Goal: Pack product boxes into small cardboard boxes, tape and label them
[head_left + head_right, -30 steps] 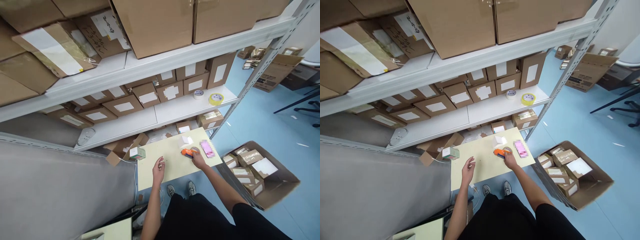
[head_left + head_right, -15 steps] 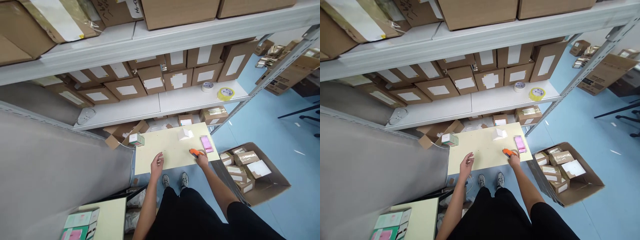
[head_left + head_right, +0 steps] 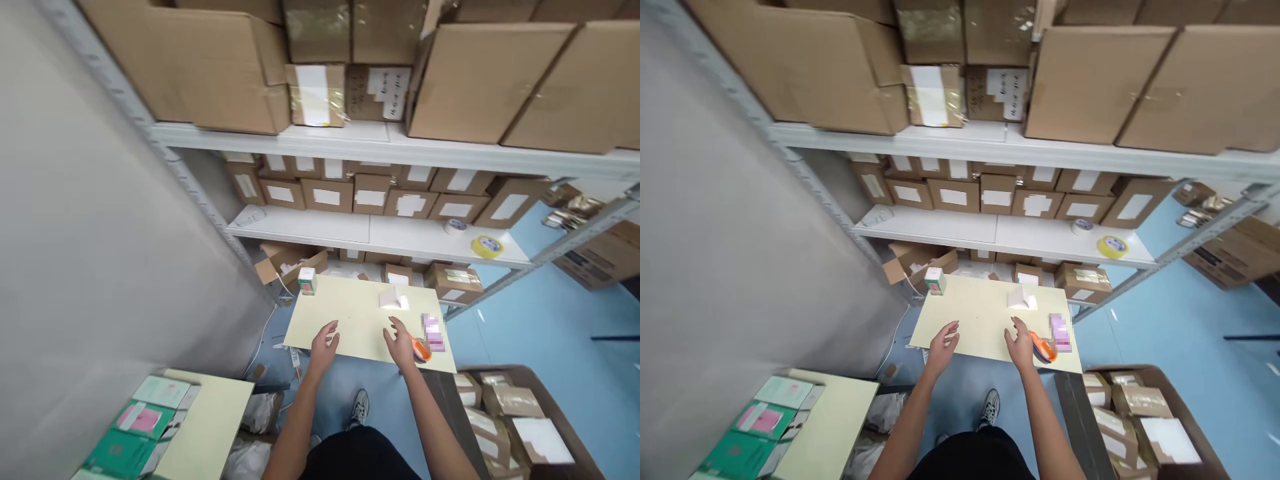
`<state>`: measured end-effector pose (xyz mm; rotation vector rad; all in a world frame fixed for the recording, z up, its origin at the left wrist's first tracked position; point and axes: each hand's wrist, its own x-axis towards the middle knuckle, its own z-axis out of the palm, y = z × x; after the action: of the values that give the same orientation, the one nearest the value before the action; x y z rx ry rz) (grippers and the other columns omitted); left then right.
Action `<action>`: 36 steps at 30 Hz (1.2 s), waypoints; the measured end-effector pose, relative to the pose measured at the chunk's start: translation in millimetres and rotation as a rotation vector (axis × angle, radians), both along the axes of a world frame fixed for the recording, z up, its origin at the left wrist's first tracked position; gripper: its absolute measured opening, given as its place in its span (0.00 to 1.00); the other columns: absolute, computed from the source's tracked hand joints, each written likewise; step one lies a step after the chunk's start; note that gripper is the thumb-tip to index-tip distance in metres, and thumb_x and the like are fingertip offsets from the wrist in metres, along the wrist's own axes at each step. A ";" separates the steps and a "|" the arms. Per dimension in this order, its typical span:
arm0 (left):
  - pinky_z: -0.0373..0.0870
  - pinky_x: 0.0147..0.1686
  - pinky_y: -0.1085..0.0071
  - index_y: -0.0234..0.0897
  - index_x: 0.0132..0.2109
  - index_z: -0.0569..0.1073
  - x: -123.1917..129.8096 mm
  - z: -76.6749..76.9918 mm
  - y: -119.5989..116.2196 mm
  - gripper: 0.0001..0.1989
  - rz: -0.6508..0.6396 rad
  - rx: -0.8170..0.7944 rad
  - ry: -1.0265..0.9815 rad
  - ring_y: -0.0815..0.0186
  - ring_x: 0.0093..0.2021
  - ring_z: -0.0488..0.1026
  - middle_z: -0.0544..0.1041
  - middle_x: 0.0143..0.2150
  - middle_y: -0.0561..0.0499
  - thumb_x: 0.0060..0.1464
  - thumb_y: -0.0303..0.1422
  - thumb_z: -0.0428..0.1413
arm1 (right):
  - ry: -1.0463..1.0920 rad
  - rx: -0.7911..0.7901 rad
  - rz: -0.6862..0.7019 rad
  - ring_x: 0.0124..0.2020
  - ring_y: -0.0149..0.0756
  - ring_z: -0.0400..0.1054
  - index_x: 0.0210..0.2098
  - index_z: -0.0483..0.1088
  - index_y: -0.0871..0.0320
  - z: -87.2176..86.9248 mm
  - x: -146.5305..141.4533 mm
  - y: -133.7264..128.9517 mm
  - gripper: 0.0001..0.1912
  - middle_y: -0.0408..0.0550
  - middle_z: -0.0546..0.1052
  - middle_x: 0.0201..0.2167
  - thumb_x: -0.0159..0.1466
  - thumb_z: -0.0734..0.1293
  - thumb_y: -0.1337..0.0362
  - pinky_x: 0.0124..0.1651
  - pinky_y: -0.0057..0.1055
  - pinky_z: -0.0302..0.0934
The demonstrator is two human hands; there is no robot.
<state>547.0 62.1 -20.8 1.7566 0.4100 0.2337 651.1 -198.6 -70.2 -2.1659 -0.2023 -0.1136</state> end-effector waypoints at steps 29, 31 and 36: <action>0.64 0.67 0.52 0.46 0.64 0.73 -371.1 12.2 95.1 0.24 0.899 0.022 0.006 0.54 0.72 0.61 0.64 0.73 0.43 0.61 0.41 0.59 | 0.003 0.002 1.151 0.71 0.49 0.59 0.67 0.67 0.54 42.3 -238.8 304.8 0.29 0.56 0.65 0.71 0.69 0.63 0.52 0.71 0.52 0.57; 0.65 0.66 0.51 0.45 0.63 0.74 -388.7 8.8 82.5 0.24 0.949 0.020 0.052 0.52 0.72 0.61 0.65 0.72 0.42 0.61 0.41 0.60 | 0.032 0.017 1.230 0.72 0.49 0.57 0.67 0.67 0.55 33.1 -257.6 312.3 0.28 0.56 0.64 0.71 0.70 0.62 0.53 0.72 0.52 0.56; 0.65 0.65 0.51 0.47 0.64 0.74 -437.2 7.3 51.7 0.24 1.062 0.029 0.109 0.52 0.72 0.61 0.65 0.72 0.42 0.62 0.40 0.59 | 0.113 0.041 1.413 0.73 0.48 0.56 0.67 0.66 0.53 12.5 -319.0 315.6 0.28 0.54 0.62 0.72 0.70 0.61 0.55 0.72 0.52 0.54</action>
<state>109.8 113.8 -13.5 1.4289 1.4029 0.8904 332.2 117.0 -57.7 -1.5387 -1.5391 0.7828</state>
